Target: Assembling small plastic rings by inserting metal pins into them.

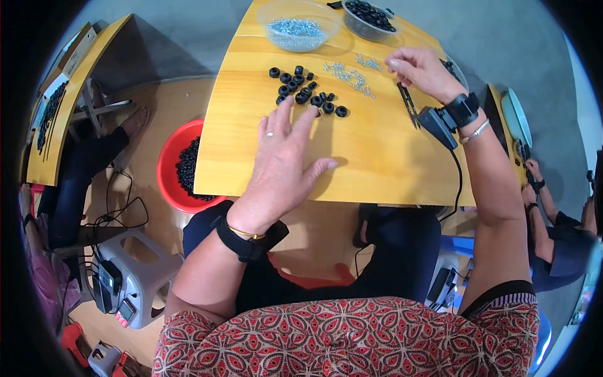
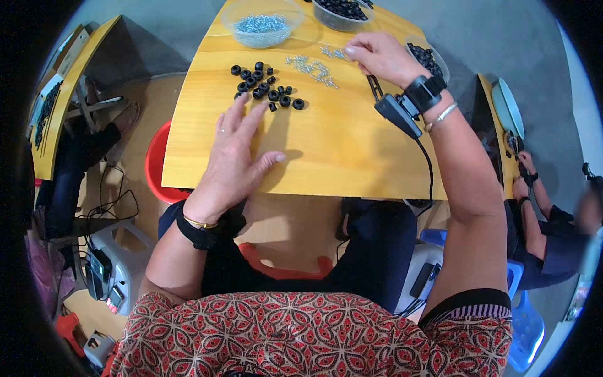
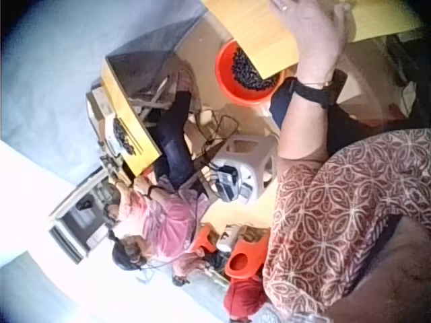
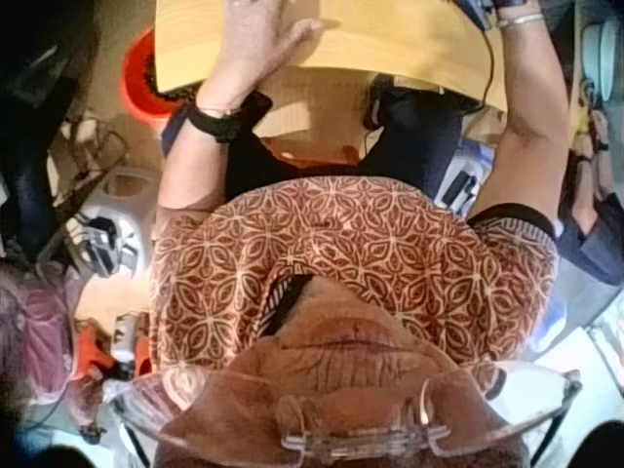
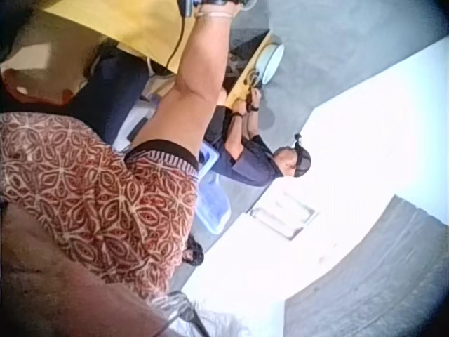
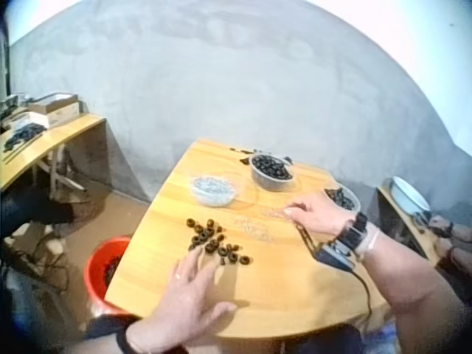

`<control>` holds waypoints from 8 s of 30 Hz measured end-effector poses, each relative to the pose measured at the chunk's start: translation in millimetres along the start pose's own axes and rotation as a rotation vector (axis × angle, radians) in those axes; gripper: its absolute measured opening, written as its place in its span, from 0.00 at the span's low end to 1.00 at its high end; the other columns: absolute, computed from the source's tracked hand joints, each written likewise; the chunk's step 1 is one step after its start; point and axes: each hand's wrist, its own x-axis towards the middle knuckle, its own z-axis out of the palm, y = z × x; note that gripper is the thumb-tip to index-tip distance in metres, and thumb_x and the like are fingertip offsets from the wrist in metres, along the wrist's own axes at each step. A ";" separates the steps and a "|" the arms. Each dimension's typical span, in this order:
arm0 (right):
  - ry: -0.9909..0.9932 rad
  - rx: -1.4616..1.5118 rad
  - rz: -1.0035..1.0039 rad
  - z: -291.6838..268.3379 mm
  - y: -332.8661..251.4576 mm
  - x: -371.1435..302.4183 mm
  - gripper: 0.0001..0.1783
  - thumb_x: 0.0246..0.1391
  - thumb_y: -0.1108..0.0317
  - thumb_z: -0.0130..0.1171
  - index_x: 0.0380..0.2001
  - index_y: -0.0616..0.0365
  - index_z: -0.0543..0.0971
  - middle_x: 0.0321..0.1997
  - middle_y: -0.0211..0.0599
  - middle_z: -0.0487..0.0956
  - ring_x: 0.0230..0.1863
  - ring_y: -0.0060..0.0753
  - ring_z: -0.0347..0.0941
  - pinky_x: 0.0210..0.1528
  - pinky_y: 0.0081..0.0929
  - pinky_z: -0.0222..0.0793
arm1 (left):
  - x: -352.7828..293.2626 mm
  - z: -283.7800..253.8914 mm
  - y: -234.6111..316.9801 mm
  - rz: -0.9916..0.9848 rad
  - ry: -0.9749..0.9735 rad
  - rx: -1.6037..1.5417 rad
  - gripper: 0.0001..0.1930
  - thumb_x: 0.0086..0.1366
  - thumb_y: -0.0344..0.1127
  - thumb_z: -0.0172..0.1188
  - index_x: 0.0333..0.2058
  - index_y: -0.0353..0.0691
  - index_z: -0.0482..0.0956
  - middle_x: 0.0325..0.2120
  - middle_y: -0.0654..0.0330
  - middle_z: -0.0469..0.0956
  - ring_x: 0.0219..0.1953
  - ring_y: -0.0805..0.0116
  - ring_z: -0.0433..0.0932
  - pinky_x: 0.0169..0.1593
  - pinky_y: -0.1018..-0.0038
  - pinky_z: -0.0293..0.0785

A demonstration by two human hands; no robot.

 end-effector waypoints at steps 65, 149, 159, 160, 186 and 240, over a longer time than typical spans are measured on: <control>-0.144 1.318 0.265 60.4 18.6 -72.4 0.06 0.50 0.69 0.43 0.29 0.61 0.68 0.23 0.32 0.67 0.21 0.23 0.60 0.25 0.21 0.61 | 5.3 6.0 16.8 -0.295 -0.151 -0.442 0.09 0.53 0.32 0.55 0.27 0.29 0.74 0.16 0.63 0.71 0.20 0.80 0.65 0.24 0.82 0.63; 0.208 -0.022 0.109 55.8 2.4 -64.0 0.09 0.45 0.68 0.52 0.29 0.62 0.70 0.15 0.34 0.68 0.17 0.25 0.62 0.21 0.22 0.58 | 10.7 27.4 25.1 -0.704 -0.289 -1.793 0.07 0.57 0.32 0.51 0.31 0.34 0.73 0.21 0.64 0.72 0.22 0.79 0.68 0.27 0.83 0.68; 0.112 -0.341 -0.035 59.4 29.3 -16.2 0.09 0.44 0.67 0.50 0.28 0.61 0.70 0.24 0.46 0.73 0.28 0.42 0.69 0.33 0.32 0.64 | 12.8 25.3 22.4 -0.639 -0.257 -1.786 0.06 0.57 0.32 0.51 0.29 0.35 0.72 0.21 0.64 0.70 0.21 0.79 0.67 0.26 0.82 0.69; 0.105 -0.349 -0.011 60.8 27.4 -14.6 0.08 0.44 0.68 0.49 0.28 0.61 0.70 0.26 0.48 0.73 0.30 0.45 0.69 0.34 0.33 0.64 | 12.3 24.1 22.0 -0.652 -0.239 -1.756 0.06 0.57 0.32 0.51 0.29 0.36 0.72 0.21 0.64 0.69 0.22 0.79 0.65 0.26 0.82 0.67; 0.252 0.018 -0.395 67.9 -65.7 -108.5 0.02 0.44 0.76 0.50 0.22 0.63 0.69 0.19 0.40 0.71 0.21 0.36 0.68 0.24 0.23 0.62 | 15.6 29.9 23.2 -0.425 -0.286 -1.877 0.10 0.59 0.31 0.47 0.38 0.32 0.70 0.25 0.62 0.72 0.25 0.77 0.72 0.32 0.82 0.73; 0.108 1.015 -0.138 56.6 -14.1 -112.8 0.12 0.51 0.73 0.46 0.40 0.65 0.67 0.26 0.31 0.70 0.25 0.20 0.65 0.31 0.15 0.63 | 51.1 51.7 54.5 -0.465 -0.346 -1.929 0.12 0.58 0.32 0.48 0.39 0.31 0.68 0.27 0.61 0.71 0.28 0.76 0.71 0.36 0.81 0.72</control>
